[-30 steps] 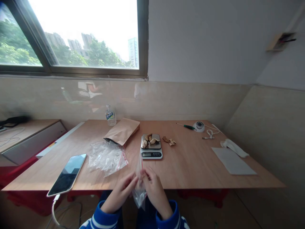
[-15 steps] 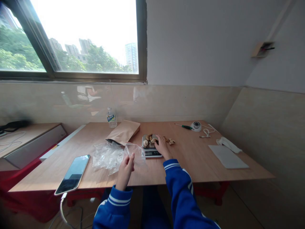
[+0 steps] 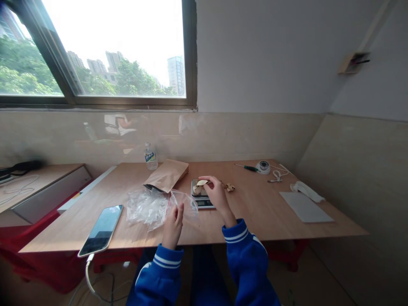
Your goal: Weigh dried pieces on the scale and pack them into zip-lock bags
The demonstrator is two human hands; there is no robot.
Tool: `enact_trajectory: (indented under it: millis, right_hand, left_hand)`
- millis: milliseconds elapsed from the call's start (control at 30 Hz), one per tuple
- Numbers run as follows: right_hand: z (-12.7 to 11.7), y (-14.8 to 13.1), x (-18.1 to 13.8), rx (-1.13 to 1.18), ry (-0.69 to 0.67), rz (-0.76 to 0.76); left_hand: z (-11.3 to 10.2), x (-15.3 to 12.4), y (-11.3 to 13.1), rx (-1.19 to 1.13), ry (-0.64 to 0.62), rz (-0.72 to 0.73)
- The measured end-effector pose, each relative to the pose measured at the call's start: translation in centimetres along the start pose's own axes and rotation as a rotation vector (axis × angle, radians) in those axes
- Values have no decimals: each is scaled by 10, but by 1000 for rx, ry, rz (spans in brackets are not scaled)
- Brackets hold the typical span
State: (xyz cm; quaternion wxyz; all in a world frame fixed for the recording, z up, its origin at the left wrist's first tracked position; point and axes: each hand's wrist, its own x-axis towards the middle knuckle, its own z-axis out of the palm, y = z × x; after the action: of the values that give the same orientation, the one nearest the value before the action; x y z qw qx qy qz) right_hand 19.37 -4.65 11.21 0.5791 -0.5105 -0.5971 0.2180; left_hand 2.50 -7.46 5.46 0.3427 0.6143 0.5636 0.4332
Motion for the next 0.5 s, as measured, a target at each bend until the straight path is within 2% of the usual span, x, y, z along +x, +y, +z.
enact_trajectory:
  millis: [67,167,367,500]
  right_hand:
    - [8,-19,-4,94,-174,26]
    - [19,-28,-9,37,-372,8]
    - [16,-31,-16,-139,-509,-87]
    - [9,-39,-16,-164,-694,-164]
  left_hand:
    - [0,-1,-1,-25,-1,28]
    - [-2,-2,-6,-106,6,68]
    - [-7,-4,-14,-248,24,63]
    - [-7,-4,-15,-277,32,42]
